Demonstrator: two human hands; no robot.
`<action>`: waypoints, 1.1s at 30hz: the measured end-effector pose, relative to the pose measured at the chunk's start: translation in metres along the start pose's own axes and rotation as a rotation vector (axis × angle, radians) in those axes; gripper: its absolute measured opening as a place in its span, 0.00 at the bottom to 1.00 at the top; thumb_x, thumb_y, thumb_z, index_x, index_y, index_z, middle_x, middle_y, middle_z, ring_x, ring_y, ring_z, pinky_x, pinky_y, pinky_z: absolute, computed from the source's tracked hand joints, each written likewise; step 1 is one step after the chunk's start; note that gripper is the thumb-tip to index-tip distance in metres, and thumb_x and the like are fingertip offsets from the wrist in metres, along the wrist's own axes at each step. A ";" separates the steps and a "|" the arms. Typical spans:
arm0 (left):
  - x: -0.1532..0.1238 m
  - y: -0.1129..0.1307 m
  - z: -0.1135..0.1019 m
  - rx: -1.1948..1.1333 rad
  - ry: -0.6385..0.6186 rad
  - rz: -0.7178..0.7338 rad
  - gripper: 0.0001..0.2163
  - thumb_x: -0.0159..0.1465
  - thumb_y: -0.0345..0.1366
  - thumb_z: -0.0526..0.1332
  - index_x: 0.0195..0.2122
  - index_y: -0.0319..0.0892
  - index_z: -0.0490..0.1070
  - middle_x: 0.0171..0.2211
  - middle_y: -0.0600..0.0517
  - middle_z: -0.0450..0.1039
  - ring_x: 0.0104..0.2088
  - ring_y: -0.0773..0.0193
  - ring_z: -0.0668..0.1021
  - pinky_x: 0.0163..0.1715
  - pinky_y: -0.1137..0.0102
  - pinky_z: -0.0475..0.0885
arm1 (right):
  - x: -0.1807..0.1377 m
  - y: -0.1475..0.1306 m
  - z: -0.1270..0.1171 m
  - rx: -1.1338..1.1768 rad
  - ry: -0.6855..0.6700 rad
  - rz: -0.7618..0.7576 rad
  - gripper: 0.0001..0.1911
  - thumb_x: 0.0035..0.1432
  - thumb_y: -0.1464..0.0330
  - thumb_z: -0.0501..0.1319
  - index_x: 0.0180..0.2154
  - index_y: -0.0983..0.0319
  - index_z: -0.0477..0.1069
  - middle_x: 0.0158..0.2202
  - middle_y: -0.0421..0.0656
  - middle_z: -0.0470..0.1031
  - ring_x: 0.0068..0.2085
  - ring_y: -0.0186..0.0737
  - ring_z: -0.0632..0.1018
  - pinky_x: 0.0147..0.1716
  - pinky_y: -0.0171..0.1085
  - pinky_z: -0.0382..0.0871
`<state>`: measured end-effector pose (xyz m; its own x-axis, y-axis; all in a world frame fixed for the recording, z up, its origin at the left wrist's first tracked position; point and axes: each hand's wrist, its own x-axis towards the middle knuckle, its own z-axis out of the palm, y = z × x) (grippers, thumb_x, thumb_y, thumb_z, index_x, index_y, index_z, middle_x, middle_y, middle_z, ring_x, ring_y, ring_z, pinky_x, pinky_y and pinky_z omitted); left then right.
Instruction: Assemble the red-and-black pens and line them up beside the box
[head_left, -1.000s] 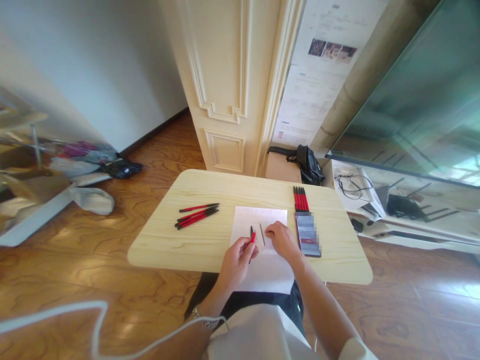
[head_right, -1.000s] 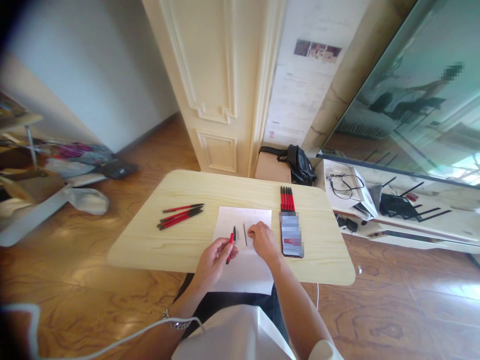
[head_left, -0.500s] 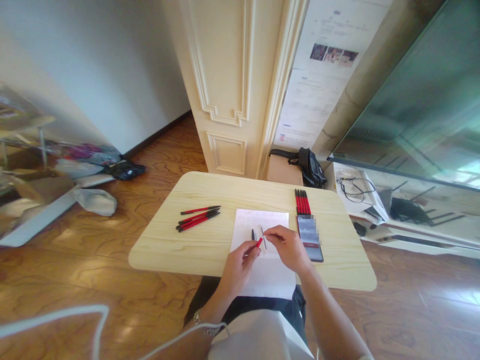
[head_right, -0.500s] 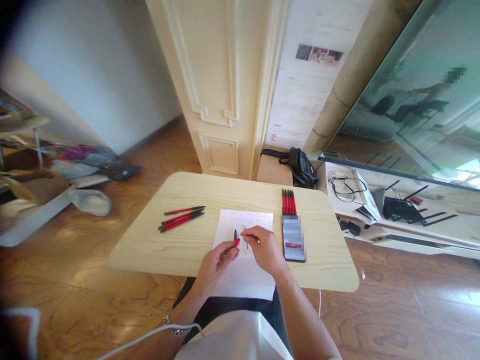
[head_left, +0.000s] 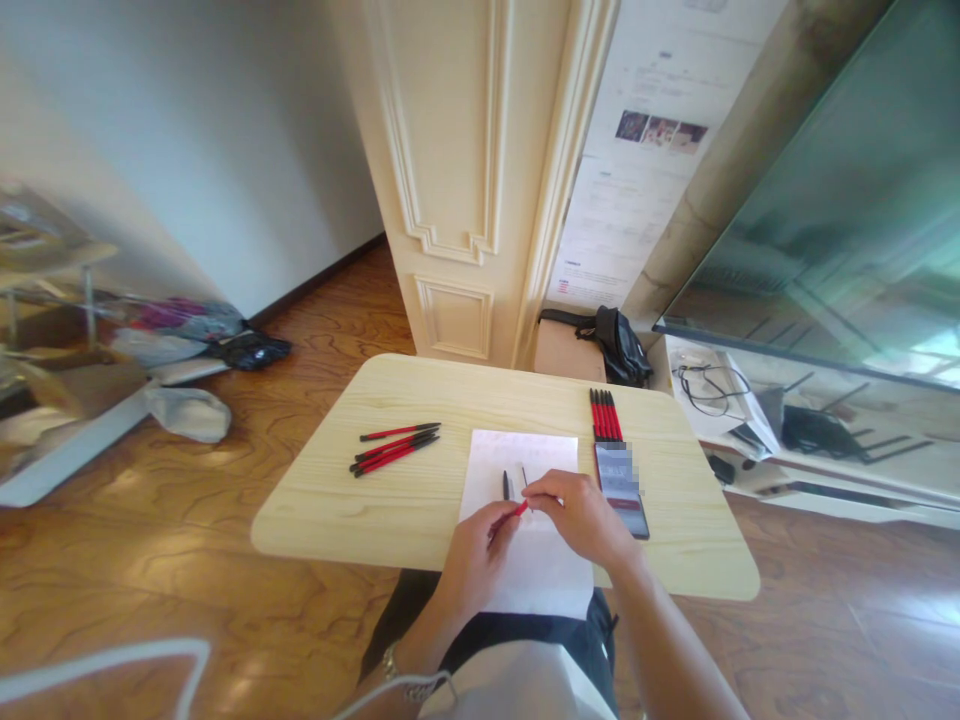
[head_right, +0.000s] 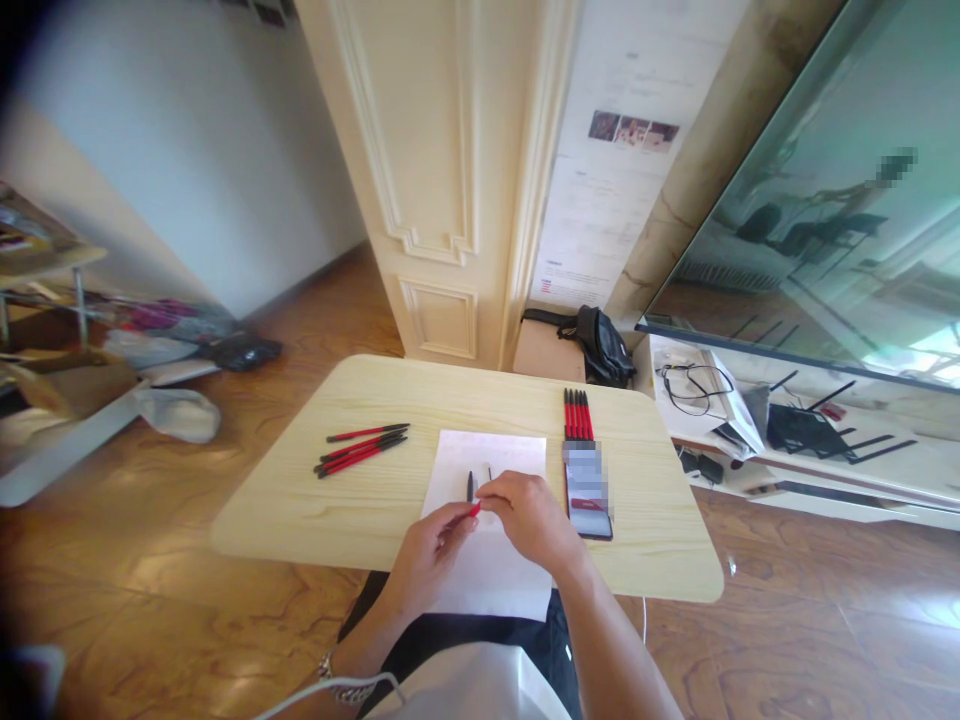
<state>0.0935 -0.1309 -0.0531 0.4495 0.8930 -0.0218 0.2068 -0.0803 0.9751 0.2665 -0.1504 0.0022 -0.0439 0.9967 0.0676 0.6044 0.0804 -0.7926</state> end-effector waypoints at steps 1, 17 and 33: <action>0.000 0.000 0.000 -0.005 -0.002 0.001 0.12 0.64 0.43 0.55 0.42 0.44 0.74 0.39 0.48 0.77 0.38 0.59 0.78 0.39 0.70 0.71 | 0.000 0.000 -0.001 0.004 -0.007 0.001 0.10 0.59 0.68 0.58 0.37 0.55 0.78 0.36 0.40 0.78 0.38 0.39 0.76 0.41 0.36 0.67; 0.001 -0.010 -0.001 -0.219 0.033 -0.029 0.13 0.63 0.43 0.57 0.41 0.40 0.72 0.40 0.45 0.77 0.40 0.58 0.78 0.42 0.68 0.71 | 0.029 0.062 0.037 -0.306 0.079 0.304 0.09 0.57 0.66 0.57 0.32 0.60 0.75 0.33 0.46 0.78 0.36 0.41 0.76 0.35 0.35 0.63; 0.003 -0.019 -0.004 -0.172 0.072 -0.027 0.12 0.64 0.43 0.56 0.42 0.41 0.71 0.35 0.47 0.76 0.38 0.59 0.78 0.39 0.69 0.70 | 0.034 0.061 0.046 -0.298 0.139 0.372 0.10 0.59 0.68 0.52 0.34 0.62 0.71 0.32 0.47 0.76 0.36 0.42 0.76 0.35 0.38 0.63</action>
<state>0.0873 -0.1247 -0.0711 0.3815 0.9235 -0.0390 0.0637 0.0159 0.9978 0.2652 -0.1117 -0.0719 0.3120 0.9457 -0.0907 0.7612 -0.3059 -0.5719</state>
